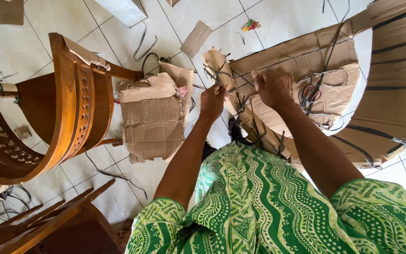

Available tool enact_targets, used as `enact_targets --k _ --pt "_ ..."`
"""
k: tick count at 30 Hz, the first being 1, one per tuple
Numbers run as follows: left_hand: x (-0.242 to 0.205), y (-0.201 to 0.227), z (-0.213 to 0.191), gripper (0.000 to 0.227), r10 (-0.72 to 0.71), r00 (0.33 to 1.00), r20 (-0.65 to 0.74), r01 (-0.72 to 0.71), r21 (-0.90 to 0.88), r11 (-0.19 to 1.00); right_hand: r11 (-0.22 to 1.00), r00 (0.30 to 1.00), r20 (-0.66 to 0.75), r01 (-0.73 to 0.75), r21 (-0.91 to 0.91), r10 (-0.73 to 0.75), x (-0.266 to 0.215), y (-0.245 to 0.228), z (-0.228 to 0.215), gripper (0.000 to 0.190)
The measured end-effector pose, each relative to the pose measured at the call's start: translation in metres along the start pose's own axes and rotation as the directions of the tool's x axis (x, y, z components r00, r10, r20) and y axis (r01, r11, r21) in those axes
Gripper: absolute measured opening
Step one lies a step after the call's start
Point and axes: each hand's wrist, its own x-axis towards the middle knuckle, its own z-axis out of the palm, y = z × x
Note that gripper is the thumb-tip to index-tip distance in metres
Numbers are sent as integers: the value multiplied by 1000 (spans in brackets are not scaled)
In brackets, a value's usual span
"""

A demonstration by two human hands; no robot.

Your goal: Tying strings to secure cardboard padding onto a curved wooden furniture frame

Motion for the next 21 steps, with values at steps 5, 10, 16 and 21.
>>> enact_targets --k 5,10,16,21 --pt "-8 8 -5 28 -10 1000 7 10 29 1000 995 968 234 101 -20 -94 -2 -84 -59 49" --pt "-4 16 -7 28 -14 999 -50 22 162 987 976 903 380 151 159 -201 -5 -79 -2 52" --pt "-11 34 -10 30 52 994 -101 -23 270 963 978 980 171 65 199 -100 -23 -64 47 40" --pt "1 17 -11 30 41 996 -84 -2 427 904 971 975 83 195 142 -208 -29 -43 66 31"
